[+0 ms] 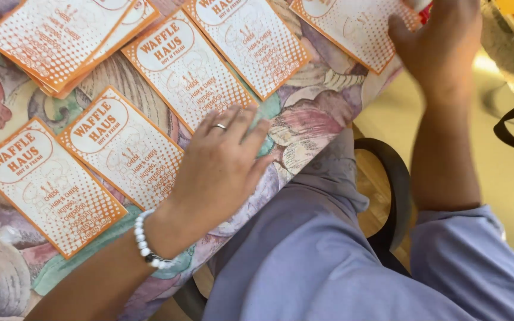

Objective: Applying glue to the edges of paper bags and folding them to seal.

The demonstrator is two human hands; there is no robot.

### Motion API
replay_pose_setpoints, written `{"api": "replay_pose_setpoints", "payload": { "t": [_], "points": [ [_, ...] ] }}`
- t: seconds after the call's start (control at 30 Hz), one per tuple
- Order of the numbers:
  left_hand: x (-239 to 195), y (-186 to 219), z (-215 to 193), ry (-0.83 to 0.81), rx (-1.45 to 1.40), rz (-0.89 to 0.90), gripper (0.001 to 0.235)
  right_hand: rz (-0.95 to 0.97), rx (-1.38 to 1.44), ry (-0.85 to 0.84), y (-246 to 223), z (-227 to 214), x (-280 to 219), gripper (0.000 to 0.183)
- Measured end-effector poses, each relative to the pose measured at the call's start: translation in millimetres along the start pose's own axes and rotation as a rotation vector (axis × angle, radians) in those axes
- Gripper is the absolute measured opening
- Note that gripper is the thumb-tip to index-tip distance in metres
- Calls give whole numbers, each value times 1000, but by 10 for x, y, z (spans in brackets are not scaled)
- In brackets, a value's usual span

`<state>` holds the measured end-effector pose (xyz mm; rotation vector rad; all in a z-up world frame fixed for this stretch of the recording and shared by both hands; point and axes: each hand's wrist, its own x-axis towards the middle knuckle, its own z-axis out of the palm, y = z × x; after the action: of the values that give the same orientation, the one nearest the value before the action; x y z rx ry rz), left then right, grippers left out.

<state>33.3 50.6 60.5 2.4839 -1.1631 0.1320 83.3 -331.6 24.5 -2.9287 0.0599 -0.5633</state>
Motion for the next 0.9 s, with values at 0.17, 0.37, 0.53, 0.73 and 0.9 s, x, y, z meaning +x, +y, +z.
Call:
{"api": "replay_pose_setpoints", "payload": {
  "t": [0.17,0.37,0.53,0.73,0.9],
  "points": [
    [-149,-448,122,-74,159,75,60,-188,380,109,-1007,252,-173,22],
    [-318,-599,299,-113,102,96,65,35,286,-183,-1361,364,-118,42],
    [-347,-601,327,-101,123,86,65,-65,243,-157,-1567,282,-262,75],
    [-338,-602,314,-72,105,92,64,259,580,-205,-1520,258,-148,47],
    [-337,-594,297,-50,85,83,61,81,742,210,-1399,283,-171,39]
  ]
}}
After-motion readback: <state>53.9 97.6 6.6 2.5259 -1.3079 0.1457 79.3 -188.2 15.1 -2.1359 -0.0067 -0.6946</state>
